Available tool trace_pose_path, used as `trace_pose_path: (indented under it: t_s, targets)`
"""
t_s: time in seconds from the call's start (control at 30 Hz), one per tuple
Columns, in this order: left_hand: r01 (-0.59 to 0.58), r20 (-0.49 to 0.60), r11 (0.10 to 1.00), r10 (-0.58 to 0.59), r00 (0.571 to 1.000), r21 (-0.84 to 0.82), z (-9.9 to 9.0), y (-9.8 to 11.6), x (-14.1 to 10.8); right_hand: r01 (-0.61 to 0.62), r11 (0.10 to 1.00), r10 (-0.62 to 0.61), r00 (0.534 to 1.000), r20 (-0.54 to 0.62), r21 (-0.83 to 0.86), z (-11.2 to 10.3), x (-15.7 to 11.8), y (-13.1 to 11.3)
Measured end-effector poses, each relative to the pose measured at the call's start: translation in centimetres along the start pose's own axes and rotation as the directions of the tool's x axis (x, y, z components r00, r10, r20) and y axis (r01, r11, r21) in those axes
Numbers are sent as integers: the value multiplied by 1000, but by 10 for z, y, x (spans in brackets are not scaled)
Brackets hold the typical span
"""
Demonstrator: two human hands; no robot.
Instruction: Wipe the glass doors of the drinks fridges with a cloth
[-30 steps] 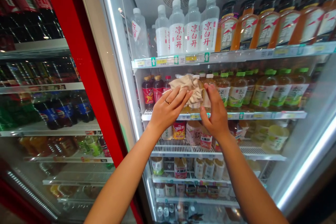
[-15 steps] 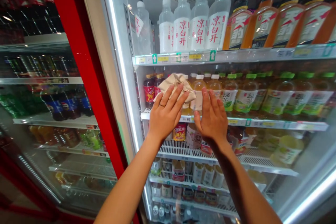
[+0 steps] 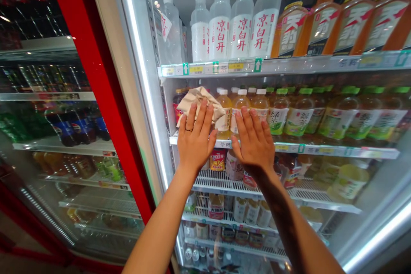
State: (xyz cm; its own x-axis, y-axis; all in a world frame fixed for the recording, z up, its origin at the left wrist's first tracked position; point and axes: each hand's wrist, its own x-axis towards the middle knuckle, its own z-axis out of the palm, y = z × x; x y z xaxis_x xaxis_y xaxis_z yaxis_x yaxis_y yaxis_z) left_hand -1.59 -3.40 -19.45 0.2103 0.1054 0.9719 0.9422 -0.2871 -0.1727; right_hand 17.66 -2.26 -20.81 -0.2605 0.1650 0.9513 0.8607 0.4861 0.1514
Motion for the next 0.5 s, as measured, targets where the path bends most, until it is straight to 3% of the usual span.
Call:
trace_pose_path:
  t_s: [0.13,0.27,0.4,0.5]
  targets:
    - [-13,9,1000,13,1000,-10,3,3,-20,62,997,-62,998,-8,47,-2,-4,2]
    - [-118,33,993,118,992,13,-1,-1,-11,118,992,-114,988,-100,38,0,-10,-3]
    - [-24,118,999,19,993,39,-12,-15,4,140,990,-137,987,-89,21,4,-10,-23]
    - [27,153,998,-35,988,52,-17,-23,-5,132,990,-130,991,-39,45,8,-6,-39]
